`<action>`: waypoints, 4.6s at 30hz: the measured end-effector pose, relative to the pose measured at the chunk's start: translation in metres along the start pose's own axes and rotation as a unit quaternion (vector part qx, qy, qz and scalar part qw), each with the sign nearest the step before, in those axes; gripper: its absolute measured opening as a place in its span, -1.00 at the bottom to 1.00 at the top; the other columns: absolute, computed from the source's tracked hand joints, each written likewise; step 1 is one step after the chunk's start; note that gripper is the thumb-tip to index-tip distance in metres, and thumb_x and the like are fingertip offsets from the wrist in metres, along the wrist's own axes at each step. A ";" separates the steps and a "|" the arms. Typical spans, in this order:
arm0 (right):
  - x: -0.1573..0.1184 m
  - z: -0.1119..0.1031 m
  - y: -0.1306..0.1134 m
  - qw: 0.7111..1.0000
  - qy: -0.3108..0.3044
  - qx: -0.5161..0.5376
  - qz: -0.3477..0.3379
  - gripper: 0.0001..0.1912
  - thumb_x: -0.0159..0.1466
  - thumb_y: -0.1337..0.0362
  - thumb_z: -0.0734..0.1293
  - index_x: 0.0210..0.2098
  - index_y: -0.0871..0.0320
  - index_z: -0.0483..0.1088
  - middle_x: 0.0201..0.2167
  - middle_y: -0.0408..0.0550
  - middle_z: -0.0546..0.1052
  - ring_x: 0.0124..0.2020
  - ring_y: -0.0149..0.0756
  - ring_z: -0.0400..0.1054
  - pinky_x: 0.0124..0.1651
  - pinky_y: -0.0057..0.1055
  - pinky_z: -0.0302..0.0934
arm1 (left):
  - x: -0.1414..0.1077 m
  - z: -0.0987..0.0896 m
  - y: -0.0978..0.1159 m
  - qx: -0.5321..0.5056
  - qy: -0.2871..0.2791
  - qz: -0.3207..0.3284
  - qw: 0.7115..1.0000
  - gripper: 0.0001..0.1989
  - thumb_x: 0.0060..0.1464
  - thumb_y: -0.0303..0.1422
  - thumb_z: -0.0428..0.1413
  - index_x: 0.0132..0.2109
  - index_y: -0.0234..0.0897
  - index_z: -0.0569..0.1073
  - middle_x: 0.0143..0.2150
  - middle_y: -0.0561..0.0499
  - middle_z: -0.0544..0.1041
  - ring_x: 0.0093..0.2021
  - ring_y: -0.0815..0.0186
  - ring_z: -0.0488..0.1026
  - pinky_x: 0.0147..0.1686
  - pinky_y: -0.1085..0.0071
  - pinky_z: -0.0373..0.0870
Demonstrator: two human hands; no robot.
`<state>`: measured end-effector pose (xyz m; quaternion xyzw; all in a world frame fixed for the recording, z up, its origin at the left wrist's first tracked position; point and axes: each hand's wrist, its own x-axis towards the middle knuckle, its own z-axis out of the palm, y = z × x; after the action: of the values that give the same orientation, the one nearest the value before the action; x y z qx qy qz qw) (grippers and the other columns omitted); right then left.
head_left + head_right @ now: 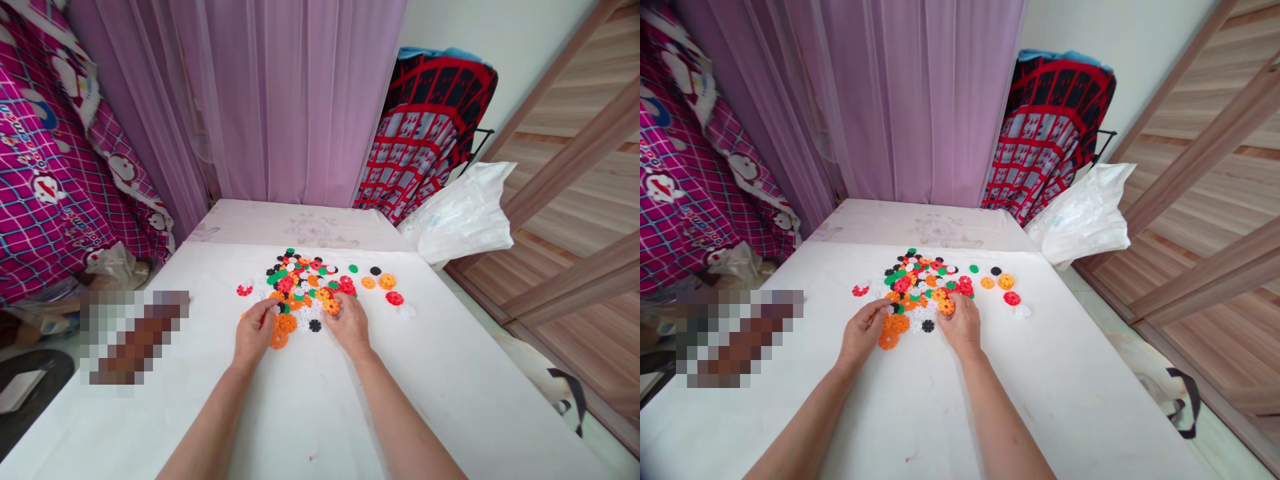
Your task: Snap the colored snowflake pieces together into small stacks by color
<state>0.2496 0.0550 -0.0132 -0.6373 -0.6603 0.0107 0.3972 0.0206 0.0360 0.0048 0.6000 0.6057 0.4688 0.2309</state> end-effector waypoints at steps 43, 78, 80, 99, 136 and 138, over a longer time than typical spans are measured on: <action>0.064 -0.012 0.055 0.956 0.118 -0.061 0.263 -0.59 0.10 0.25 0.26 -0.05 0.15 0.42 -0.01 0.13 0.40 -0.14 -0.13 0.35 -0.17 -0.27 0.22 | -0.001 -0.002 0.002 0.009 -0.021 0.014 1.000 -0.67 0.14 -0.18 -0.02 -0.12 -0.17 0.56 -0.10 -0.01 0.63 -0.07 0.22 0.55 0.01 0.25 0.45; -0.004 -0.024 0.018 0.992 -0.031 0.073 0.100 -0.76 0.14 0.12 0.22 -0.39 0.05 0.48 -0.46 -0.16 0.55 -0.49 -0.33 0.38 -0.31 -0.40 0.27 | -0.019 0.000 -0.008 0.359 -0.085 0.129 0.921 -0.34 0.18 0.01 -0.06 0.31 -0.23 0.25 0.35 -0.26 0.21 0.36 -0.08 0.09 0.30 -0.20 -0.19; -0.004 -0.023 0.018 0.992 -0.031 0.071 0.101 -0.76 0.14 0.11 0.22 -0.39 0.04 0.49 -0.47 -0.17 0.55 -0.49 -0.33 0.38 -0.32 -0.41 0.26 | -0.016 0.017 0.004 0.359 -0.090 0.121 0.921 -0.34 0.19 0.00 -0.06 0.33 -0.22 0.21 0.37 -0.24 0.19 0.37 -0.07 0.07 0.30 -0.20 -0.20; -0.004 -0.017 -0.024 0.980 -0.079 0.069 -0.172 -0.76 0.22 0.34 0.24 -0.22 0.03 0.52 -0.17 -0.07 0.56 -0.12 -0.23 0.37 0.00 -0.26 0.24 | -0.007 -0.034 -0.018 0.313 -0.003 0.049 0.948 -0.55 0.21 -0.27 -0.12 0.18 -0.21 0.38 0.24 -0.18 0.39 0.34 -0.06 0.15 0.27 -0.20 -0.05; -0.020 -0.005 -0.047 0.986 -0.083 -0.132 -0.066 -0.71 0.15 0.14 0.37 -0.17 0.12 0.46 -0.25 -0.02 0.54 -0.20 -0.18 0.35 -0.13 -0.32 0.20 | 0.019 -0.040 0.005 -0.584 0.044 -0.284 0.759 -0.65 0.26 -0.15 -0.09 -0.02 -0.22 0.46 0.17 -0.14 0.46 0.12 0.22 0.44 0.26 0.14 0.17; -0.019 -0.007 -0.049 0.986 -0.084 -0.124 -0.070 -0.73 0.15 0.16 0.37 -0.18 0.12 0.46 -0.27 -0.02 0.55 -0.21 -0.18 0.36 -0.14 -0.33 0.20 | 0.019 -0.040 0.005 -0.582 0.044 -0.283 0.761 -0.66 0.26 -0.16 -0.09 -0.03 -0.22 0.46 0.16 -0.14 0.46 0.13 0.22 0.43 0.27 0.14 0.17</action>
<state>0.2099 0.0265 0.0070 -0.6306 -0.7306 -0.0452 0.2577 -0.0141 0.0416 0.0328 0.1303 0.3679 0.6705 0.6310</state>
